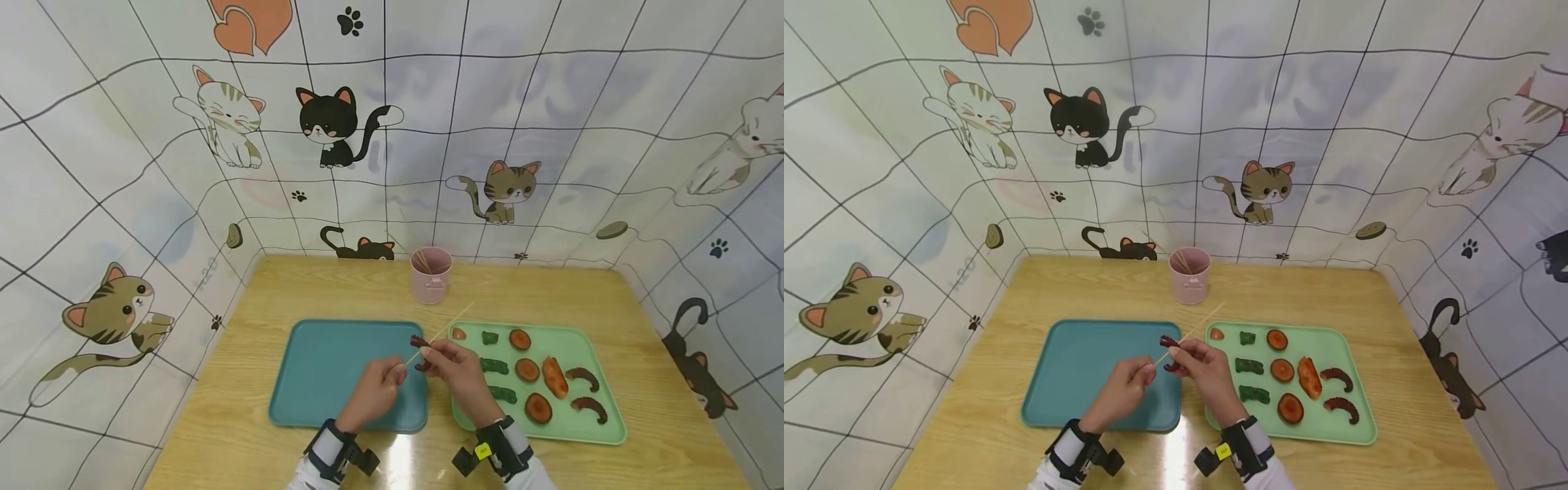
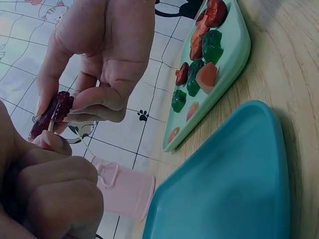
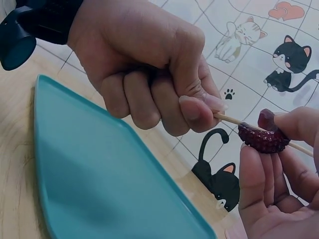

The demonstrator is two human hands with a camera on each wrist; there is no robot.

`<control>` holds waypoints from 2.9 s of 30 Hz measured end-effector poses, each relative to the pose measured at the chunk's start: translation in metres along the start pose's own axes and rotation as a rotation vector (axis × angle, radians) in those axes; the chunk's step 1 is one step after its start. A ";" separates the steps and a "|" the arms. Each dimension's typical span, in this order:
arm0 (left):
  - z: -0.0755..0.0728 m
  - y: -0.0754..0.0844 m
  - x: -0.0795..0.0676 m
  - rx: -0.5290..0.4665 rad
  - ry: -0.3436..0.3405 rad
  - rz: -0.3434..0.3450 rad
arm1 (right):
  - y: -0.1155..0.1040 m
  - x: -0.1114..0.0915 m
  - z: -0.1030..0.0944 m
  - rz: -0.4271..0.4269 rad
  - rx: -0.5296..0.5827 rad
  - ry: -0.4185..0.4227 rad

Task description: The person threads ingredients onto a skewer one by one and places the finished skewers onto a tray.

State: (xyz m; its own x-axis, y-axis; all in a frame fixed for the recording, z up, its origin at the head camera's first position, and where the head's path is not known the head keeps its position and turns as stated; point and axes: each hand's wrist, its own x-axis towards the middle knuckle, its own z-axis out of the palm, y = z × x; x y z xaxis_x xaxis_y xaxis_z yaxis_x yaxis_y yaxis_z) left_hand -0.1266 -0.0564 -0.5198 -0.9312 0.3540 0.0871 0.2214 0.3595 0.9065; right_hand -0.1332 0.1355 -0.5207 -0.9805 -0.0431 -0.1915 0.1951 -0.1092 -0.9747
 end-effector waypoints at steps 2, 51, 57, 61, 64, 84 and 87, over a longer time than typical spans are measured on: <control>-0.001 0.000 -0.001 0.002 -0.007 -0.007 | 0.000 -0.001 0.000 0.003 -0.002 -0.008; -0.032 -0.013 -0.010 -0.012 0.020 -0.045 | -0.036 -0.005 -0.104 -0.246 -0.574 -0.029; -0.036 -0.018 -0.011 0.019 0.034 -0.035 | -0.047 -0.011 -0.145 -0.277 -0.713 0.040; -0.037 -0.020 -0.012 0.021 0.043 -0.025 | -0.049 -0.013 -0.173 -0.246 -0.850 0.069; -0.038 -0.022 -0.012 0.023 0.045 -0.019 | -0.045 -0.012 -0.194 -0.230 -0.927 0.070; -0.045 -0.032 -0.018 0.029 0.054 -0.083 | -0.010 -0.012 -0.264 -0.083 -1.150 0.001; -0.045 -0.032 -0.018 0.040 0.052 -0.081 | -0.005 -0.012 -0.267 -0.112 -1.183 0.005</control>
State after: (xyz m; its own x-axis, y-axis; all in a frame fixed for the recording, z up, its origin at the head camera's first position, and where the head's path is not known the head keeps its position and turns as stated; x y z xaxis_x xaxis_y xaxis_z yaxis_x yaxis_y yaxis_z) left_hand -0.1296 -0.1133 -0.5324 -0.9602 0.2771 0.0362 0.1549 0.4198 0.8943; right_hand -0.1284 0.4017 -0.5441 -0.9915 -0.0877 -0.0961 -0.0300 0.8731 -0.4866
